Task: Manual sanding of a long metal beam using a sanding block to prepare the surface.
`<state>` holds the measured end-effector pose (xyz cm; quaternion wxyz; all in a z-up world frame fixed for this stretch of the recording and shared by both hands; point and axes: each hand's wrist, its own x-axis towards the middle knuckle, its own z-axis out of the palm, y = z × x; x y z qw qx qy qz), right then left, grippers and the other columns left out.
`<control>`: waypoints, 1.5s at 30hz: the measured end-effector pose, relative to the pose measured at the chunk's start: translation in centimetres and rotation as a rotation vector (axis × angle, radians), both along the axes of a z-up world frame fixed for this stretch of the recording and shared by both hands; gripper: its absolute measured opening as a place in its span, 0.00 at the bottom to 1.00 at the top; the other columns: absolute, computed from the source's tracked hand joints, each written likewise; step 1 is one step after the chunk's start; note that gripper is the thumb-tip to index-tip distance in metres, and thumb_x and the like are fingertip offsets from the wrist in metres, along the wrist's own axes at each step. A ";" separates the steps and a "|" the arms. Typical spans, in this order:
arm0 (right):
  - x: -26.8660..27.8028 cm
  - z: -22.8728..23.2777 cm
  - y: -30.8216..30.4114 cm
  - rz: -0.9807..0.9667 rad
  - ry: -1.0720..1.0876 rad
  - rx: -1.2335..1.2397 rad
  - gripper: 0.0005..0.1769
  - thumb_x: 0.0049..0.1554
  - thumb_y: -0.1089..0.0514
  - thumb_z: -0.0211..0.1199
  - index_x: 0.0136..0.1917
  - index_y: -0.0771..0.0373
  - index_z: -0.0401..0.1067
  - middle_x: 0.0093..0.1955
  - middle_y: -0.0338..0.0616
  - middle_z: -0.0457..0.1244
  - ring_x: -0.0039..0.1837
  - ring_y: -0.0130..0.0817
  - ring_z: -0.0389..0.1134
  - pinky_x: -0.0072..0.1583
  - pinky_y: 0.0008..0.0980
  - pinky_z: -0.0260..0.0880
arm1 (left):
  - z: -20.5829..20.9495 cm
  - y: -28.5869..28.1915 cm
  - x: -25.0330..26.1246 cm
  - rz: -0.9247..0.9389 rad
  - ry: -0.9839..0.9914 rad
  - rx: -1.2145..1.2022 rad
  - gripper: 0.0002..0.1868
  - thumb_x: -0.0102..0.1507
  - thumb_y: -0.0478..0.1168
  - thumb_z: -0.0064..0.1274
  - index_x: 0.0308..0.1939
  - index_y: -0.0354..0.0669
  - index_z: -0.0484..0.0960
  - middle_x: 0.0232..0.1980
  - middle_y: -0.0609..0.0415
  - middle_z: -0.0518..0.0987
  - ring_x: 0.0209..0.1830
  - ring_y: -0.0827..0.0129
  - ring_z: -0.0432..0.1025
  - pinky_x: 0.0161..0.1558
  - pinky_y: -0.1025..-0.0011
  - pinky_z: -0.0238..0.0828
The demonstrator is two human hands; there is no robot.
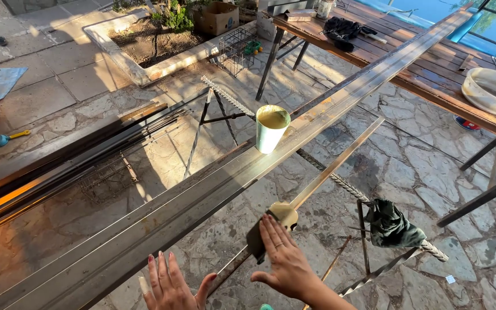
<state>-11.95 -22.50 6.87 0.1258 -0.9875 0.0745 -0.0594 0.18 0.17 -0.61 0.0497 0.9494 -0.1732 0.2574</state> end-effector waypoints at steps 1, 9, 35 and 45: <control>0.3 0.2 -1.2 0.003 0.000 -0.002 0.66 0.53 0.14 0.24 0.82 0.69 0.29 0.85 0.59 0.27 0.86 0.48 0.27 0.79 0.43 0.23 | 0.0 -0.1 0.2 0.003 0.000 -0.002 0.61 0.50 0.87 0.26 0.70 0.49 0.74 0.74 0.52 0.75 0.82 0.60 0.63 0.69 0.54 0.69; 3.9 1.0 -1.5 -0.069 0.115 -0.040 0.65 0.53 0.15 0.13 0.81 0.71 0.25 0.85 0.59 0.23 0.85 0.46 0.23 0.80 0.40 0.21 | 1.0 -0.1 -0.3 0.002 -0.005 -0.033 0.59 0.52 0.86 0.26 0.70 0.50 0.75 0.74 0.52 0.76 0.81 0.61 0.65 0.64 0.59 0.72; 2.0 0.8 -3.8 -0.080 0.073 0.042 0.66 0.53 0.14 0.28 0.82 0.68 0.30 0.85 0.58 0.28 0.85 0.49 0.28 0.80 0.45 0.26 | -0.7 0.0 0.3 0.030 -0.050 0.003 0.60 0.51 0.86 0.26 0.68 0.49 0.78 0.72 0.51 0.78 0.80 0.59 0.68 0.62 0.59 0.74; 4.7 -1.4 -9.3 -0.247 0.134 -0.142 0.62 0.56 0.14 0.22 0.81 0.66 0.34 0.85 0.55 0.31 0.85 0.43 0.30 0.80 0.39 0.25 | 2.1 -0.1 -0.8 0.061 0.026 0.024 0.59 0.53 0.86 0.25 0.71 0.51 0.74 0.76 0.55 0.75 0.83 0.64 0.63 0.62 0.63 0.72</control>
